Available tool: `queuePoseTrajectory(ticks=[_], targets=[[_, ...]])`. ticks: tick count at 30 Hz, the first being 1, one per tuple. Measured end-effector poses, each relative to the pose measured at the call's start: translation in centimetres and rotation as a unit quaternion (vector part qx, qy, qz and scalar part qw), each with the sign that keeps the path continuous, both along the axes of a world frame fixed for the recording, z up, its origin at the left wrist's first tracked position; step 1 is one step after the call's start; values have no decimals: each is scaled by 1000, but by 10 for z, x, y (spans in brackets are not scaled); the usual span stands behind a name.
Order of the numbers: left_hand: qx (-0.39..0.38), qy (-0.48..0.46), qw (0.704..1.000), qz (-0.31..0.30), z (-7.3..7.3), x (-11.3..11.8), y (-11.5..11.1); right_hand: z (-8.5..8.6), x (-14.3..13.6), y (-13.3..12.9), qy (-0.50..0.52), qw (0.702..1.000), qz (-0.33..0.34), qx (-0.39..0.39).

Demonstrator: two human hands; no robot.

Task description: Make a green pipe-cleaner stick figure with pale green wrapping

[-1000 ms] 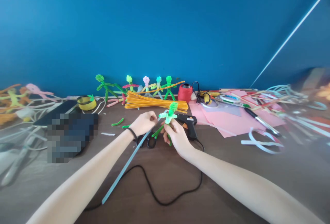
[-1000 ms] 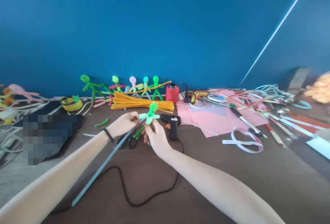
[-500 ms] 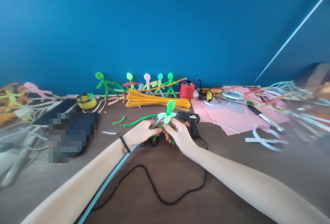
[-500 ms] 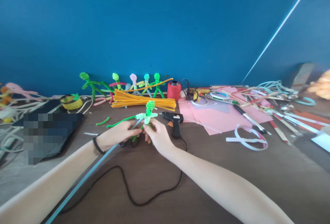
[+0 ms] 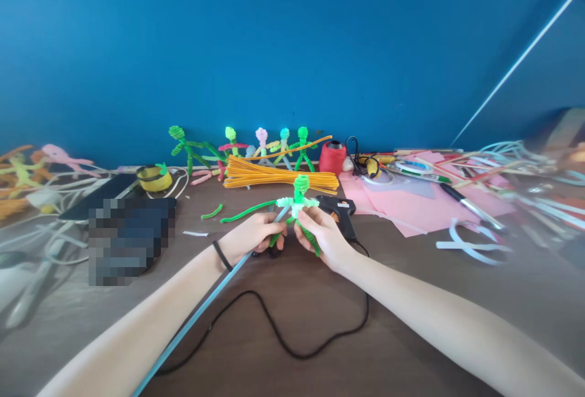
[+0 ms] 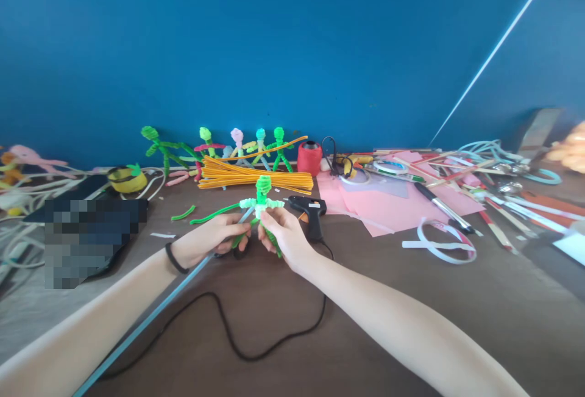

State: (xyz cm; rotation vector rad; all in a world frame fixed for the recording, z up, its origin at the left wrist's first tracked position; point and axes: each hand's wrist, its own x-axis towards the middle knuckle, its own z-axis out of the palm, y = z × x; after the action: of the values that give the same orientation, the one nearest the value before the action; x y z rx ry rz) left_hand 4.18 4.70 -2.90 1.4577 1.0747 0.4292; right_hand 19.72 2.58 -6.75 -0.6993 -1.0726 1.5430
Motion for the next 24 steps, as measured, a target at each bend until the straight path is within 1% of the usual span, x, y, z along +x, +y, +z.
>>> queuePoseTrajectory(ticks=[5,10,13,16,20,24], targets=[[24,20,999,-8,1,0,-1,-2,0,2,17,999,35,4],[61,17,998,-22,5,5,-8,-5,-2,2,-13,999,37,23],[66,36,997,-3,6,7,-11,-4,-2,0,-55,997,45,43],[45,39,998,15,6,7,-12,-2,-1,-1,-87,992,63,68],[39,58,997,32,5,6,-11,-3,-1,-2,-92,990,71,77],[50,68,996,31,5,6,-10,-4,-1,-1,-105,989,74,76]])
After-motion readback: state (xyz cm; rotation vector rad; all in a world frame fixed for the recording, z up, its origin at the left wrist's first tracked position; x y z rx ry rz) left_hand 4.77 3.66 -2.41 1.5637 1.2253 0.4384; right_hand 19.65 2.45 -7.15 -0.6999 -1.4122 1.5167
